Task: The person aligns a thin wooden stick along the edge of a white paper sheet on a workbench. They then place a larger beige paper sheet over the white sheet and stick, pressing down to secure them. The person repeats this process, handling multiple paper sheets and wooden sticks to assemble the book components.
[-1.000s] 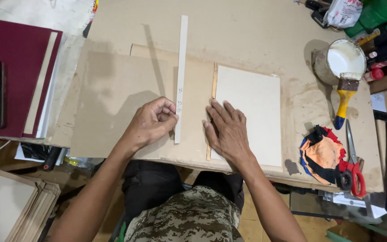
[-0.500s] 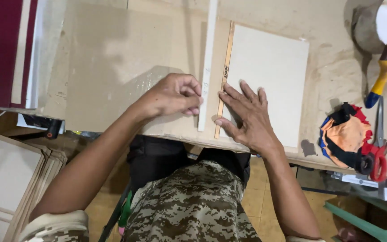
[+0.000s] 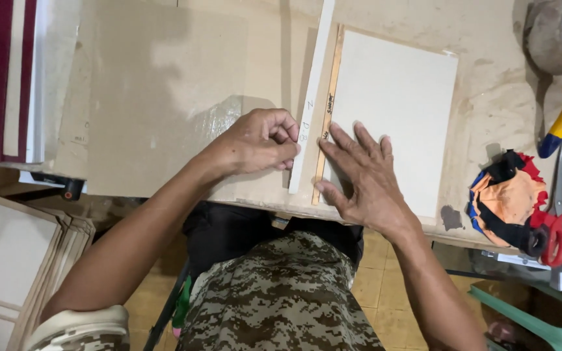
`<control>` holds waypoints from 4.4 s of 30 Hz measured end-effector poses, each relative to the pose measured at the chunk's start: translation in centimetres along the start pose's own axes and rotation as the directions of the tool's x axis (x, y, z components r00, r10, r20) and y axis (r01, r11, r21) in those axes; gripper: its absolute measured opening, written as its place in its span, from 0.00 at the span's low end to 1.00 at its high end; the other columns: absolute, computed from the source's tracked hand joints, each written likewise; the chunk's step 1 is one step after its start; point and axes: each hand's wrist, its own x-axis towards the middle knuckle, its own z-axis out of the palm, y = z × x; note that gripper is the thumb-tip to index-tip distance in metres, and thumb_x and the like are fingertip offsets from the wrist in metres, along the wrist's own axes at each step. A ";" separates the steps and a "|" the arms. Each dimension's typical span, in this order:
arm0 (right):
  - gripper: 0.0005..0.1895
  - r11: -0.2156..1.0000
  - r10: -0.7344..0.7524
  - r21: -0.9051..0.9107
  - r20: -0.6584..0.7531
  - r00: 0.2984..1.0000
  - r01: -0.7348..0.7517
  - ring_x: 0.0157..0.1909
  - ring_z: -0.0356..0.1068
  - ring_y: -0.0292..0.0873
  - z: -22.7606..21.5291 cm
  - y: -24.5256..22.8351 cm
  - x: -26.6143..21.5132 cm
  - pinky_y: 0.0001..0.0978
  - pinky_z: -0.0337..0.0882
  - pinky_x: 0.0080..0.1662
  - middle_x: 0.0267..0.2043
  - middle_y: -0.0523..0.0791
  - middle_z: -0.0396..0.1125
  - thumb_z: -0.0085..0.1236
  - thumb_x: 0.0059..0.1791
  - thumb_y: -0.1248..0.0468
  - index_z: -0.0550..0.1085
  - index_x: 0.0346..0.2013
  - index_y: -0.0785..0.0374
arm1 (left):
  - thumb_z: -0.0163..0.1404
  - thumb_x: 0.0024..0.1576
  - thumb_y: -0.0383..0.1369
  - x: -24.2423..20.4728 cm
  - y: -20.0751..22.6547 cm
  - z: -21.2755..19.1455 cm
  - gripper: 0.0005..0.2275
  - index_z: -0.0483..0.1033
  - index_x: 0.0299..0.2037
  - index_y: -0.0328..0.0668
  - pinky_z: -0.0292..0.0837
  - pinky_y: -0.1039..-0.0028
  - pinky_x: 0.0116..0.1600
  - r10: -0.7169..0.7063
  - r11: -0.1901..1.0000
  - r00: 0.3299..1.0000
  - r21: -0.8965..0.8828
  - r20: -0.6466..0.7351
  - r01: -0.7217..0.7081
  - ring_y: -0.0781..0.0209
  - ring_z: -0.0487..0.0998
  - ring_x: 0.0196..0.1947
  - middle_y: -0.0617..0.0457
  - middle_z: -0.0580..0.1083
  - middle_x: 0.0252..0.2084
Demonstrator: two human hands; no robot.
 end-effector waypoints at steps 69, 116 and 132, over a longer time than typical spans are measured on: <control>0.36 0.997 -0.029 -0.069 -0.033 0.999 0.027 0.80 0.33 0.62 0.9 0.2 -0.4 0.67 0.27 0.71 0.80 0.50 0.46 0.50 0.50 0.39 0.65 0.70 0.47 | 0.52 0.59 0.27 0.9 -1.4 0.4 0.09 0.71 0.45 0.27 0.84 0.78 0.35 -0.001 0.957 0.982 -0.284 0.190 0.055 0.61 0.80 0.29 0.49 0.70 0.31; 0.10 0.968 -0.220 0.023 -0.408 0.886 0.251 0.73 0.62 0.49 2.7 2.8 0.7 0.43 0.35 0.77 0.55 0.43 0.76 0.64 0.50 0.59 0.84 0.45 0.53 | 0.56 0.47 0.32 1.4 0.3 1.7 0.10 0.81 0.38 0.42 0.80 0.77 0.38 0.008 0.977 1.000 0.215 -0.013 -0.005 0.67 0.83 0.28 0.53 0.82 0.27; 0.09 0.970 -0.216 0.014 -0.408 0.887 0.243 0.72 0.63 0.51 2.3 2.0 0.7 0.46 0.38 0.76 0.55 0.44 0.76 0.64 0.51 0.61 0.84 0.44 0.54 | 0.55 0.47 0.31 1.3 0.4 2.0 0.09 0.81 0.37 0.43 0.78 0.76 0.42 0.014 0.968 1.000 0.250 -0.008 -0.011 0.65 0.84 0.31 0.53 0.83 0.28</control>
